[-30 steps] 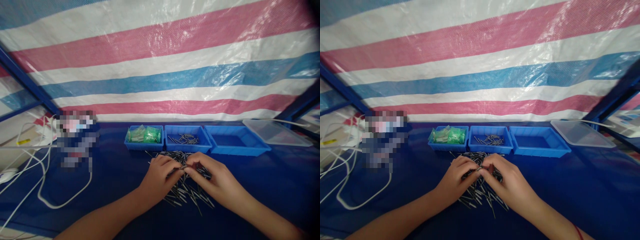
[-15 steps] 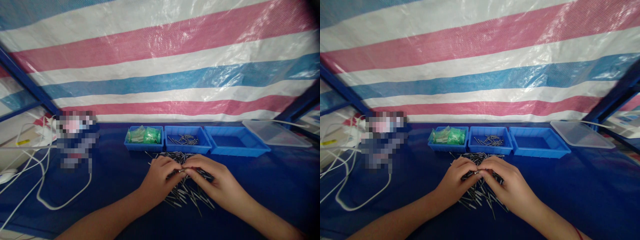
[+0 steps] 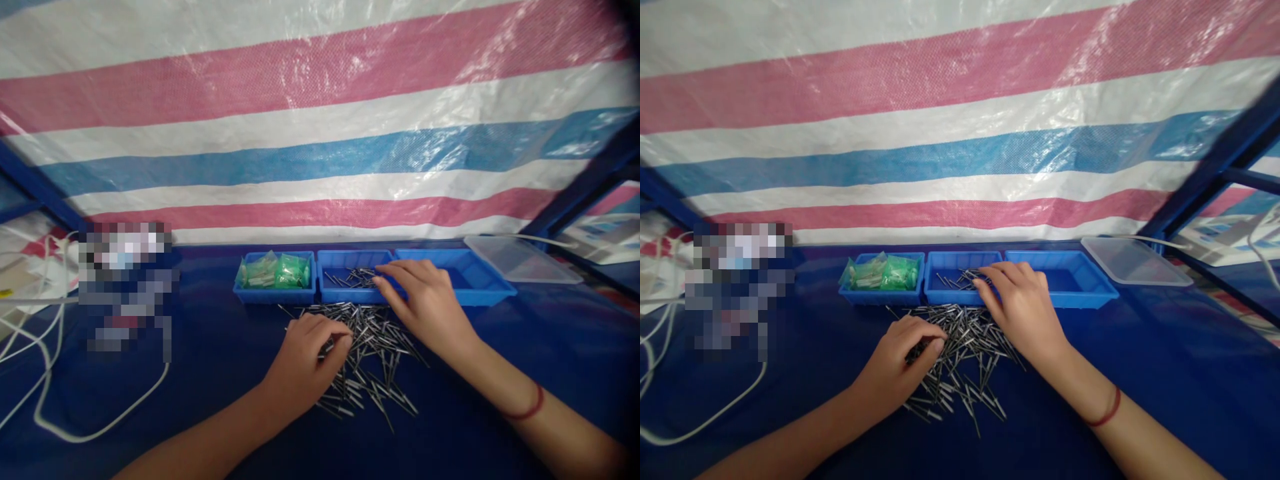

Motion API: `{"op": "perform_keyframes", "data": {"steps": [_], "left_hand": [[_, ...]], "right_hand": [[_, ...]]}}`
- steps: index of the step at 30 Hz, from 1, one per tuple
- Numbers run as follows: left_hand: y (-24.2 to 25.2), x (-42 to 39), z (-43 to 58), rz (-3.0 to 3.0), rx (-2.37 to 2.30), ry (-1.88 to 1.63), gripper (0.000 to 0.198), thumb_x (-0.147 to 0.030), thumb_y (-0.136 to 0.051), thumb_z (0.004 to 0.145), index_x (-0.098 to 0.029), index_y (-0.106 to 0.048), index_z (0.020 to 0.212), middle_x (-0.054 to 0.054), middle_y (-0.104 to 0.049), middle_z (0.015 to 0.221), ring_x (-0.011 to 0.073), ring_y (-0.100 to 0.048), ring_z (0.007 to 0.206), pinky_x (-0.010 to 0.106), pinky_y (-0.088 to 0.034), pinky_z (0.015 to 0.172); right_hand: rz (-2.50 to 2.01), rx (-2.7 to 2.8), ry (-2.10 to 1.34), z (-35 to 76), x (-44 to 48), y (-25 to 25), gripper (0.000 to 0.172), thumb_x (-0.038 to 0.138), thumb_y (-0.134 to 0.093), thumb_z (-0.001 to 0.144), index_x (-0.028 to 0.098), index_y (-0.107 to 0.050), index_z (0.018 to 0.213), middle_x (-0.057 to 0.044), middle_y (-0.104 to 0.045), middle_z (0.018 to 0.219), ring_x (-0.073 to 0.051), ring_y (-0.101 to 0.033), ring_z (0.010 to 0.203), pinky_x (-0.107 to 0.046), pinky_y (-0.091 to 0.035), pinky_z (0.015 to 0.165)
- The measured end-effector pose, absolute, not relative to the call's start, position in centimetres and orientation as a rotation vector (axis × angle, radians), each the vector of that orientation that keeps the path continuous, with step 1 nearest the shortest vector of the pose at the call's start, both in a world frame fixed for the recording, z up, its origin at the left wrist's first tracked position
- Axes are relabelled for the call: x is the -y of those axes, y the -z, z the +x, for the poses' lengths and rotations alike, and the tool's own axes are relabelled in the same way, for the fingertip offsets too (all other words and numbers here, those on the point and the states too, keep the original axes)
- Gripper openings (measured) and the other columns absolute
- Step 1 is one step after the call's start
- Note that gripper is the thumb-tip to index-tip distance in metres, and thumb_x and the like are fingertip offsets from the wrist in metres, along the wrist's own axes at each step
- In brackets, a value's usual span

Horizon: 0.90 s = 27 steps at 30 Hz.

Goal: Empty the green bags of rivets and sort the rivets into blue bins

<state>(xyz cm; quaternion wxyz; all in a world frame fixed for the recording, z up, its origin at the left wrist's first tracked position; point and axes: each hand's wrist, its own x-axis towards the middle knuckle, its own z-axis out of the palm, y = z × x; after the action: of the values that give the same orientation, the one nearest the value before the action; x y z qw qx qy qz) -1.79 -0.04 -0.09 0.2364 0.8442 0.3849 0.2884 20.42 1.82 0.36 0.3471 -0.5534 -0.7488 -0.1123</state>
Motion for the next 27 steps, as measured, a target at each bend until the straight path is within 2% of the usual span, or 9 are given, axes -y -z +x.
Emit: {"op": "perform_keyframes", "data": {"steps": [3, 6, 8, 11, 18, 27], "left_hand": [[0.2, 0.1, -1.9, 2.333, -1.054, -0.764, 0.014, -0.024, -0.048, 0.093, -0.022, -0.062, 0.093, 0.002, -0.065, 0.087, 0.0180, -0.055, 0.086, 0.031, -0.037, 0.077], [0.3, 0.1, -1.9, 2.349, -1.055, -0.752, 0.014, -0.022, -0.048, 0.092, -0.022, -0.062, 0.094, 0.002, -0.066, 0.089, 0.0181, -0.055, 0.087, 0.032, -0.037, 0.077], [0.3, 0.1, -1.9, 2.358, -1.062, -0.746, 0.013, -0.021, -0.049, 0.091, -0.021, -0.062, 0.093, 0.001, -0.066, 0.089, 0.0181, -0.056, 0.087, 0.032, -0.037, 0.077], [0.4, 0.1, -1.9, 2.369, -1.059, -0.734, 0.012, -0.020, -0.050, 0.091, -0.021, -0.062, 0.091, 0.001, -0.067, 0.089, 0.0179, -0.056, 0.087, 0.032, -0.037, 0.078], [0.3, 0.3, -1.9, 2.382, -1.065, -0.724, 0.013, -0.020, -0.050, 0.091, -0.021, -0.063, 0.091, 0.001, -0.067, 0.089, 0.0178, -0.057, 0.087, 0.032, -0.037, 0.078], [0.2, 0.3, -1.9, 2.397, -1.064, -0.730, 0.012, -0.019, -0.051, 0.090, -0.021, -0.063, 0.090, 0.001, -0.068, 0.087, 0.0176, -0.057, 0.086, 0.031, -0.038, 0.075]], "right_hand": [[-1.321, 2.048, 0.212, 20.4, -1.1, -1.2, 0.016, 0.023, -0.050, 0.089, 0.016, -0.063, 0.096, -0.009, -0.064, 0.095, -0.024, -0.056, 0.090, -0.040, -0.041, 0.080], [-1.156, 2.339, -0.060, 19.4, 0.6, -1.5, 0.014, 0.011, -0.049, 0.085, 0.018, -0.060, 0.081, -0.004, -0.061, 0.082, -0.019, -0.054, 0.080, -0.035, -0.042, 0.075], [-1.162, 2.453, -0.131, 18.7, 1.6, -1.0, 0.013, 0.009, -0.053, 0.081, 0.020, -0.060, 0.077, -0.003, -0.060, 0.078, -0.018, -0.052, 0.077, -0.034, -0.040, 0.073], [-1.210, 2.501, -0.078, 18.1, 2.1, 0.0, 0.011, 0.010, -0.057, 0.079, 0.020, -0.060, 0.078, -0.003, -0.060, 0.078, -0.020, -0.052, 0.079, -0.034, -0.039, 0.071], [-1.224, 2.551, 0.078, 18.2, 2.0, 1.0, 0.011, 0.011, -0.051, 0.086, 0.019, -0.058, 0.084, -0.004, -0.059, 0.082, -0.021, -0.052, 0.079, -0.036, -0.037, 0.071], [-1.186, 2.581, 0.086, 18.2, 2.1, 1.2, 0.014, 0.012, -0.050, 0.088, 0.019, -0.059, 0.080, -0.005, -0.057, 0.081, -0.021, -0.052, 0.079, -0.036, -0.040, 0.070]]}}
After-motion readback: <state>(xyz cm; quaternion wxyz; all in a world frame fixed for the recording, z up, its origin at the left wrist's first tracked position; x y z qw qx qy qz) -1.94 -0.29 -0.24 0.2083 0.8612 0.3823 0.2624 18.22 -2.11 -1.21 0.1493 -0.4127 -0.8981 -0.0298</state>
